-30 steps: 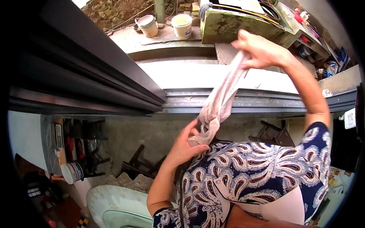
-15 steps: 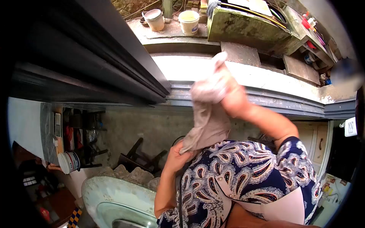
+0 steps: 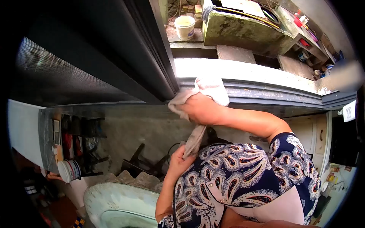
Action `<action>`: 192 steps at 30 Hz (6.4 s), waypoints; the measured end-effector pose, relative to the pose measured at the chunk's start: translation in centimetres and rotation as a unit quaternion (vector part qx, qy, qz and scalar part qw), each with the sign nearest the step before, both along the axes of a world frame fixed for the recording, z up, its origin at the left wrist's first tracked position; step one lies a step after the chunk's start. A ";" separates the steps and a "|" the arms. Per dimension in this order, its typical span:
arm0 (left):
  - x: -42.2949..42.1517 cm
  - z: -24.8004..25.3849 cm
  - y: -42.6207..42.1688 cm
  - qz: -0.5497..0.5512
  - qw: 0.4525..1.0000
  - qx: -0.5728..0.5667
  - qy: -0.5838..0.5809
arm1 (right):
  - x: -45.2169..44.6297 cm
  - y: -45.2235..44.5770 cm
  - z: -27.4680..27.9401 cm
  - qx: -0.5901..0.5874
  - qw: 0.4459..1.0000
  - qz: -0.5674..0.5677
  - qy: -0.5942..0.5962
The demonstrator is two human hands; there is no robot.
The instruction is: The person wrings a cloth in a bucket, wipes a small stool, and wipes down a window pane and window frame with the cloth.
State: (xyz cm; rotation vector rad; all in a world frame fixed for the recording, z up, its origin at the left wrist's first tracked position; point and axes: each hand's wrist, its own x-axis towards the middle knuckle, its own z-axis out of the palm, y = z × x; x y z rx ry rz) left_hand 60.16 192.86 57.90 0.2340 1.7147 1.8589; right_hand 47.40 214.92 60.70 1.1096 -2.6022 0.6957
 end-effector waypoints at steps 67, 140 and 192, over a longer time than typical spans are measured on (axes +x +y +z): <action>-6.4 4.4 7.0 -0.220 0.973 0.032 0.060 | 2.5 15.9 3.9 -0.135 0.921 -0.299 -0.208; -13.5 11.1 5.0 -0.103 0.944 -0.052 0.310 | 1.3 3.2 2.9 -0.183 0.949 -0.181 0.180; -4.3 17.5 31.8 -0.294 0.763 0.160 0.553 | 21.3 23.1 9.0 -0.390 0.871 -0.281 0.101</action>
